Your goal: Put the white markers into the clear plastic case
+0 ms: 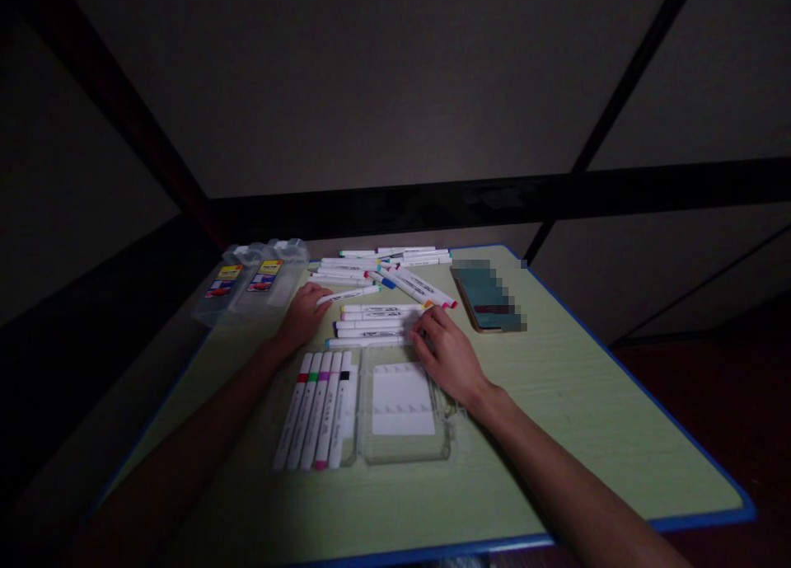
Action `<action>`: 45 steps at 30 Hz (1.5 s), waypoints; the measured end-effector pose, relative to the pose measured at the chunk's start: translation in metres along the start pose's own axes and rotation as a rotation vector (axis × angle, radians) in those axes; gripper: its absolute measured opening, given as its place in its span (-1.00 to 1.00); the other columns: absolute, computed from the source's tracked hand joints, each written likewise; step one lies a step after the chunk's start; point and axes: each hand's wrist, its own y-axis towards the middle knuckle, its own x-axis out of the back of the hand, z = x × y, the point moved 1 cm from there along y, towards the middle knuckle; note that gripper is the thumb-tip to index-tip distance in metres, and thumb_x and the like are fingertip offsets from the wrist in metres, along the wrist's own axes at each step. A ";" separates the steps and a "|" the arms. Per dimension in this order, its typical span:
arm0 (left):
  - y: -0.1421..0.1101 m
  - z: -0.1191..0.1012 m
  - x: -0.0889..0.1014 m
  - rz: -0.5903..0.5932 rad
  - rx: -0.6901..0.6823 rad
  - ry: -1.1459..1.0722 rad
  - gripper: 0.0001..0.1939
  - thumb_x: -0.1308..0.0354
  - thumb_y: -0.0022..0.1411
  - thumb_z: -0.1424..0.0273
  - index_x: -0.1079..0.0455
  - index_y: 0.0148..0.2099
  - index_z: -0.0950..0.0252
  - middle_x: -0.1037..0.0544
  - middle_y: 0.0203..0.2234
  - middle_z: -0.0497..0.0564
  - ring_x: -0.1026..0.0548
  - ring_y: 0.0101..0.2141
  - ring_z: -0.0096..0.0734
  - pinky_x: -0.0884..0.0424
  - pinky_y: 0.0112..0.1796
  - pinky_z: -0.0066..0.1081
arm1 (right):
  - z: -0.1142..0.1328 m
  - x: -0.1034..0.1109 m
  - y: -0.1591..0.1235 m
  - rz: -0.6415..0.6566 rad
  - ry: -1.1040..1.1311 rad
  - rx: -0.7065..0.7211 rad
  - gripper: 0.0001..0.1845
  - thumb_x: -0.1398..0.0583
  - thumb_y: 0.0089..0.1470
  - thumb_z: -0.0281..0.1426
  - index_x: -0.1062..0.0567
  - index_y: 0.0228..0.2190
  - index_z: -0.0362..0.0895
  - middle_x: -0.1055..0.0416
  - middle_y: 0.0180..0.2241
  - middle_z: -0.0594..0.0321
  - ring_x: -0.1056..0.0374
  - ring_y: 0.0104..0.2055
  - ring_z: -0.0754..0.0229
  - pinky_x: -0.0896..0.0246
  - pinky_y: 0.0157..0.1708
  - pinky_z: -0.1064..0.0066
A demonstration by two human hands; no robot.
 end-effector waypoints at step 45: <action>0.008 -0.034 0.030 0.045 0.503 -0.692 -0.68 -0.21 -0.18 0.31 -0.46 -0.33 0.41 -0.52 -0.50 0.01 -0.42 -0.47 -0.40 -0.26 -0.45 -0.46 | 0.011 0.004 0.002 0.080 -0.079 0.058 -0.86 0.01 0.08 -0.42 -0.33 -0.41 -0.14 -0.27 -0.38 0.13 -0.23 -0.29 0.10 -0.17 -0.28 0.26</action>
